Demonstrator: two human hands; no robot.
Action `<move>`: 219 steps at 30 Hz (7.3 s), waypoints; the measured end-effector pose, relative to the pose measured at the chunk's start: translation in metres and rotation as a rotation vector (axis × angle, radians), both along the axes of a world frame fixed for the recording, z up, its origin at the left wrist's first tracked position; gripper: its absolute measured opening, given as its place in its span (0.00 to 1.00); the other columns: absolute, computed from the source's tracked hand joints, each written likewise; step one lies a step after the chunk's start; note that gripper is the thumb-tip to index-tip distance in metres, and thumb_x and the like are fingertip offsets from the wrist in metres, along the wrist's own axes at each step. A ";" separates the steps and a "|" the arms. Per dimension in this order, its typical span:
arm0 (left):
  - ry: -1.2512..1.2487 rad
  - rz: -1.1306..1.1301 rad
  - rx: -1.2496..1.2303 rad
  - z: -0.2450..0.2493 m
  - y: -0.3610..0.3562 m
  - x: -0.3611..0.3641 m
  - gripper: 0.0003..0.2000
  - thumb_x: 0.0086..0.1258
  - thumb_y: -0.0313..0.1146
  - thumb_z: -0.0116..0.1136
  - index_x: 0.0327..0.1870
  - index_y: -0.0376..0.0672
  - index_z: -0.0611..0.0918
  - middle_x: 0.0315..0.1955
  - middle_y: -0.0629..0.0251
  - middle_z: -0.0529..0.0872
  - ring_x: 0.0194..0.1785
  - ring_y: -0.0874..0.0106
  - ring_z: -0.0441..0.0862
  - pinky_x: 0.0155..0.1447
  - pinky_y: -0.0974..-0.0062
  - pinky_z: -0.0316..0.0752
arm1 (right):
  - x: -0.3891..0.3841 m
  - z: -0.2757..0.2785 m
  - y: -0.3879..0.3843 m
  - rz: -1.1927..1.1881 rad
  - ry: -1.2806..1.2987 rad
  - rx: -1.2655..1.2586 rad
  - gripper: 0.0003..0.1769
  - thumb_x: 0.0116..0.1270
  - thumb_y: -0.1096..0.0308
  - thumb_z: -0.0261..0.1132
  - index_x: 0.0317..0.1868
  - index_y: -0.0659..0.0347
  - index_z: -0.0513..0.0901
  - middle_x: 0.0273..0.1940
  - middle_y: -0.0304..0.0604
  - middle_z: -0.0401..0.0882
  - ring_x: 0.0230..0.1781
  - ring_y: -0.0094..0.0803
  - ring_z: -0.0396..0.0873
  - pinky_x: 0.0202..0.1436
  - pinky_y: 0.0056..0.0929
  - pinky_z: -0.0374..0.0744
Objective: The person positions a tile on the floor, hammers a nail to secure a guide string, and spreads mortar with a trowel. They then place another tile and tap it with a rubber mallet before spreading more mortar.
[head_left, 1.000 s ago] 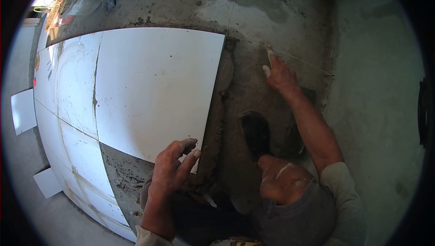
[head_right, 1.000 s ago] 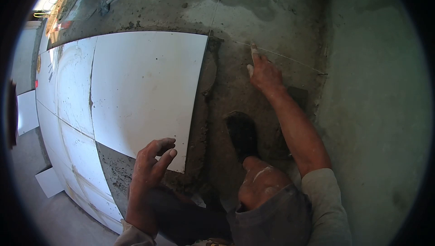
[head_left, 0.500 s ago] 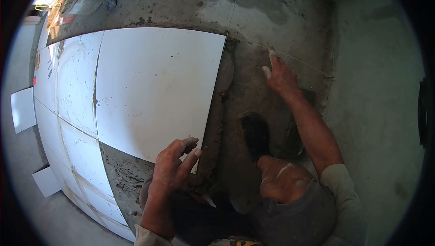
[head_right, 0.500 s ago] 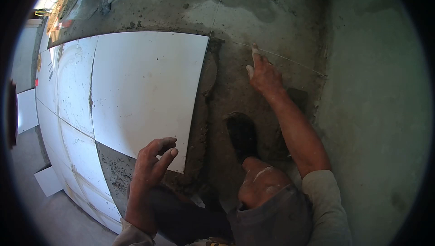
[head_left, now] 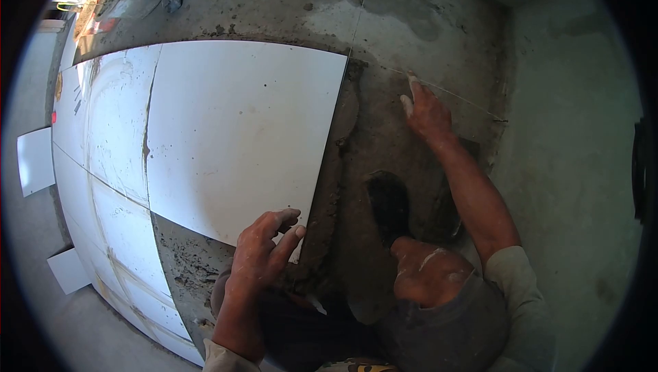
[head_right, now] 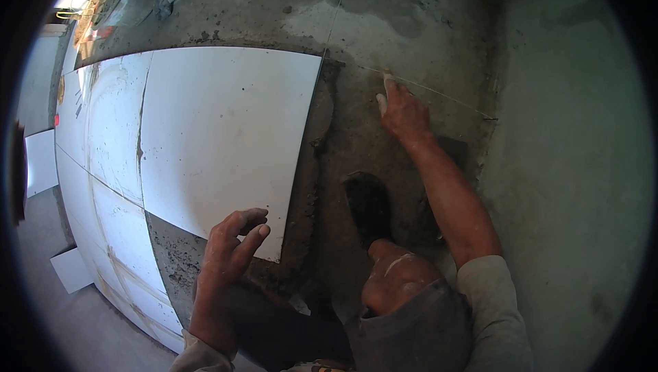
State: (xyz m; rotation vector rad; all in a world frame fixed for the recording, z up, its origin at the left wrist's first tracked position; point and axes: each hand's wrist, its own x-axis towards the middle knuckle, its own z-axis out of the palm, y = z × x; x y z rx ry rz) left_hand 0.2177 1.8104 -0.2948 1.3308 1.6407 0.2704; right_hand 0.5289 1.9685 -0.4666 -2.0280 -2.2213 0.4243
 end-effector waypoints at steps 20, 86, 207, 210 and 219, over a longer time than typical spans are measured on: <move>0.013 0.036 -0.008 0.001 0.004 -0.007 0.13 0.65 0.36 0.61 0.47 0.39 0.81 0.41 0.56 0.85 0.46 0.62 0.83 0.47 0.68 0.77 | -0.004 0.009 0.046 0.041 -0.120 0.079 0.12 0.66 0.59 0.59 0.43 0.57 0.78 0.39 0.49 0.80 0.40 0.49 0.81 0.43 0.47 0.78; -0.018 0.676 0.335 0.031 -0.115 -0.106 0.16 0.67 0.39 0.59 0.48 0.37 0.80 0.39 0.54 0.85 0.40 0.67 0.84 0.45 0.71 0.76 | -0.119 0.142 -0.105 1.202 -0.265 -0.778 0.14 0.57 0.61 0.64 0.38 0.62 0.81 0.25 0.54 0.77 0.27 0.46 0.79 0.36 0.40 0.77; -0.456 1.647 0.684 0.062 -0.184 -0.197 0.16 0.70 0.43 0.54 0.49 0.40 0.81 0.42 0.63 0.84 0.42 0.72 0.80 0.47 0.74 0.72 | -0.295 0.149 -0.258 0.765 -0.192 -0.858 0.22 0.67 0.58 0.58 0.44 0.73 0.67 0.38 0.71 0.78 0.44 0.64 0.77 0.49 0.53 0.74; -0.392 1.555 0.545 0.064 -0.179 -0.190 0.16 0.68 0.45 0.55 0.48 0.43 0.82 0.39 0.63 0.85 0.40 0.72 0.81 0.45 0.70 0.75 | -0.305 0.152 -0.262 0.793 -0.214 -0.813 0.22 0.67 0.58 0.58 0.44 0.73 0.67 0.38 0.71 0.78 0.45 0.63 0.77 0.49 0.53 0.73; -0.261 1.168 0.832 0.085 -0.152 -0.116 0.15 0.68 0.38 0.56 0.47 0.35 0.78 0.38 0.49 0.82 0.40 0.57 0.83 0.46 0.64 0.76 | -0.434 0.121 -0.245 0.907 0.112 -0.514 0.19 0.67 0.61 0.59 0.42 0.73 0.71 0.28 0.56 0.79 0.24 0.41 0.81 0.29 0.38 0.79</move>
